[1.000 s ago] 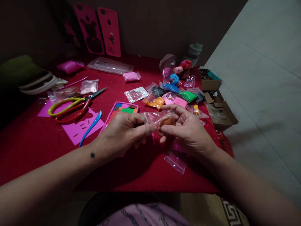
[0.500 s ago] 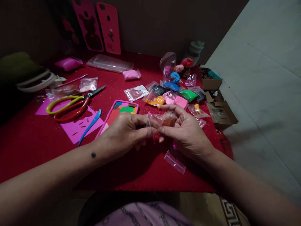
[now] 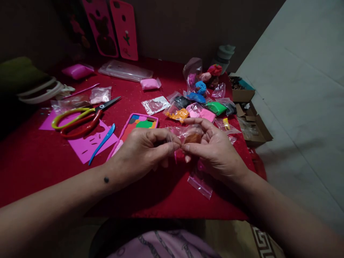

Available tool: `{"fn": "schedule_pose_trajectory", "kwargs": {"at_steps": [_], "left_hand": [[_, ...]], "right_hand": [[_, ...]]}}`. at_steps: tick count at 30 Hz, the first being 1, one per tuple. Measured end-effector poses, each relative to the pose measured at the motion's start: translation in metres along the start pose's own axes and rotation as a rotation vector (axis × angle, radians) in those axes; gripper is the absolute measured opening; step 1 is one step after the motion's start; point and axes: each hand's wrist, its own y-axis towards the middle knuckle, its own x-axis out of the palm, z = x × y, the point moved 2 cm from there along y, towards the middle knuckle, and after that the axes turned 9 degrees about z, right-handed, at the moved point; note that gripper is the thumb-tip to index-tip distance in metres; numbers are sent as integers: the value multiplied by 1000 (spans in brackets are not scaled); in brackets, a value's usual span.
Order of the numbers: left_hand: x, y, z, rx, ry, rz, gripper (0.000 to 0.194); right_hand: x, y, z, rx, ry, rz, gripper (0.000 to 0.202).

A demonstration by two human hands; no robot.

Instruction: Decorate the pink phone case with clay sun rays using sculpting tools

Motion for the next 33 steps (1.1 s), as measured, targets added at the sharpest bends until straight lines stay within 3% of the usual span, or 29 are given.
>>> {"fn": "schedule_pose_trajectory", "kwargs": {"at_steps": [6, 15, 21, 25, 31, 33], "left_hand": [[0, 1, 7, -15, 7, 8, 12], [2, 2, 5, 54, -9, -38, 13], [-5, 4, 5, -117, -86, -135, 20], [-9, 2, 8, -151, -151, -102, 16], [-17, 2, 5, -156, -245, 86, 6], [-19, 4, 3, -186, -333, 69, 7]], "right_hand": [[0, 0, 2, 53, 85, -39, 52], [3, 0, 5, 23, 68, 7, 53], [4, -2, 4, -1, 80, 5, 51], [3, -1, 2, 10, 139, 5, 51], [-2, 4, -3, 42, 197, 64, 53], [-4, 5, -6, 48, 218, 81, 55]]}}
